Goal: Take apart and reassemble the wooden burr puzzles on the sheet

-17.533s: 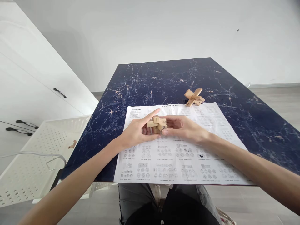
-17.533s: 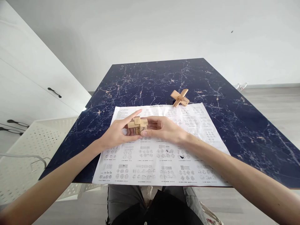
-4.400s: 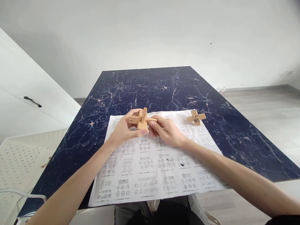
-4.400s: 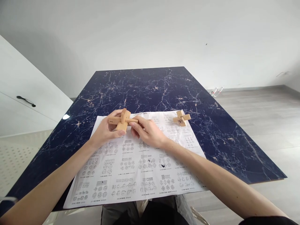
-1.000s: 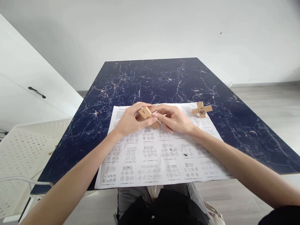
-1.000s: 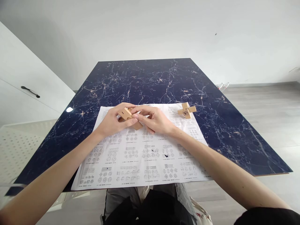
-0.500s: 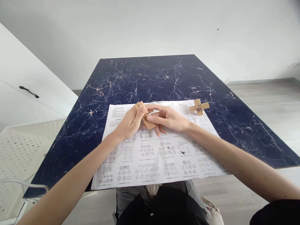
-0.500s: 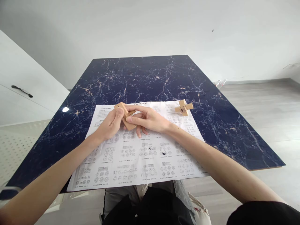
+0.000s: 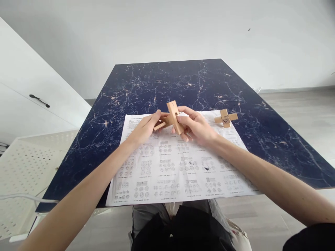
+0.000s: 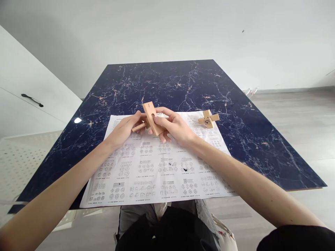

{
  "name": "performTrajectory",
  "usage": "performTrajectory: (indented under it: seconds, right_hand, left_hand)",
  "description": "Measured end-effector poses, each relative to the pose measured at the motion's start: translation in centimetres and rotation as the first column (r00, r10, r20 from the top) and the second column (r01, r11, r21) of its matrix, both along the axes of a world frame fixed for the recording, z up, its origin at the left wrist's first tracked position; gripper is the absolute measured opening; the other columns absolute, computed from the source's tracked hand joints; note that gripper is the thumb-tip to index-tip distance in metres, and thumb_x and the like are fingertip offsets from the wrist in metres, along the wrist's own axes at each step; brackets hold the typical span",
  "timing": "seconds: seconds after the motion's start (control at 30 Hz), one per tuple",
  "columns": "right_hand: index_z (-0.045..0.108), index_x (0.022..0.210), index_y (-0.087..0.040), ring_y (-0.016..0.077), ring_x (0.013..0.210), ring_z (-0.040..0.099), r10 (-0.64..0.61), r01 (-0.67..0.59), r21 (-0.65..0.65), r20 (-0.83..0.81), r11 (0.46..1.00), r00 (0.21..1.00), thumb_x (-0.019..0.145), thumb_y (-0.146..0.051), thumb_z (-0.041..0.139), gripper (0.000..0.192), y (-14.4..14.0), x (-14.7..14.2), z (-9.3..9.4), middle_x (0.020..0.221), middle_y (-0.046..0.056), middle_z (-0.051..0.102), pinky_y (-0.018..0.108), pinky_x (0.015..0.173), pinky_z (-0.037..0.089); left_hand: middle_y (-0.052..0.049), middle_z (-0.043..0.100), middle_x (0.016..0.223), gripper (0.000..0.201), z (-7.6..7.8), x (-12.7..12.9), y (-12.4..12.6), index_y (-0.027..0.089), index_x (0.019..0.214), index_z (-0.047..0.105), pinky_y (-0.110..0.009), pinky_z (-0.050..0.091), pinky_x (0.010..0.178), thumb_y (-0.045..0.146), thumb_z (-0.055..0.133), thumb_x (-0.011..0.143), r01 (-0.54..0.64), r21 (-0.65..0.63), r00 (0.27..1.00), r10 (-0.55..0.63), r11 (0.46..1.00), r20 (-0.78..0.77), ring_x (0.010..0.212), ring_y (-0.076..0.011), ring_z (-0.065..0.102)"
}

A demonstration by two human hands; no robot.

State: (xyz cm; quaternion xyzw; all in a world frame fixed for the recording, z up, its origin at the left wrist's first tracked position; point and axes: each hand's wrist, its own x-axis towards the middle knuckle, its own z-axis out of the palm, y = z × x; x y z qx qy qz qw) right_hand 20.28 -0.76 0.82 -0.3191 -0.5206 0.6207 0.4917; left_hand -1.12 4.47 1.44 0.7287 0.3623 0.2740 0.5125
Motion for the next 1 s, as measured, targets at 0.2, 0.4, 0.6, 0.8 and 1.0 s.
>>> performTrajectory:
  seconds: [0.2,0.4,0.6,0.8,1.0]
  right_hand:
    - [0.062,0.114,-0.024,0.0076,0.039,0.043,-0.093,0.086,-0.070,-0.101,0.994,0.991,0.099,-0.036,0.066,0.020,0.5,0.4,0.4,0.074,-0.003,0.071,0.025,0.038,0.034]
    - [0.066,0.107,-0.025,0.0115,0.049,0.046,-0.396,0.392,0.053,0.107,0.918,0.912,0.100,-0.041,0.065,0.018,1.2,1.0,-0.4,0.073,-0.002,0.065,0.029,0.044,0.035]
    - [0.072,0.115,-0.021,0.0158,0.057,0.051,-0.551,0.337,0.444,0.562,0.830,0.616,0.103,-0.033,0.060,0.021,1.2,1.2,-1.6,0.067,-0.001,0.064,0.033,0.058,0.038]
    - [0.073,0.104,-0.019,0.0250,0.085,0.064,-0.598,0.178,0.590,0.664,0.788,0.448,0.099,-0.021,0.058,0.015,1.3,1.0,-2.5,0.086,0.007,0.073,0.038,0.075,0.046]
    - [0.070,0.102,-0.021,0.0237,0.092,0.063,-0.650,0.240,0.636,0.552,0.734,0.523,0.102,-0.029,0.060,0.013,1.1,0.9,-2.2,0.104,0.010,0.071,0.034,0.068,0.049]
  left_hand:
    - [-0.007,0.077,0.102,0.036,0.1,-0.2,0.0,0.023,0.124,0.072,-0.033,0.056,0.075,0.048,0.053,0.108,0.077,0.097,0.994,-0.069,0.992,-0.080,0.084,-0.0192,0.071]
    - [-0.009,0.079,0.110,0.027,0.0,0.4,-0.7,0.021,0.120,0.073,-0.036,0.059,0.083,0.041,0.060,0.105,0.079,0.212,0.988,-0.049,0.974,-0.144,0.097,-0.0226,0.075]
    - [-0.008,0.077,0.113,0.032,0.1,0.3,-1.2,0.022,0.118,0.073,-0.037,0.056,0.082,0.048,0.068,0.100,0.234,0.349,0.959,-0.157,0.907,-0.236,0.095,-0.0229,0.072]
    - [-0.007,0.071,0.099,0.040,-0.3,0.2,-1.3,0.021,0.090,0.067,-0.040,0.052,0.085,0.060,0.067,0.098,0.331,0.478,0.924,-0.178,0.813,-0.338,0.093,-0.0251,0.066]
    - [-0.004,0.065,0.078,0.051,-1.2,0.1,-0.9,0.022,0.075,0.056,-0.036,0.044,0.070,0.066,0.059,0.101,0.316,0.576,0.926,-0.113,0.754,-0.360,0.071,-0.0210,0.058]
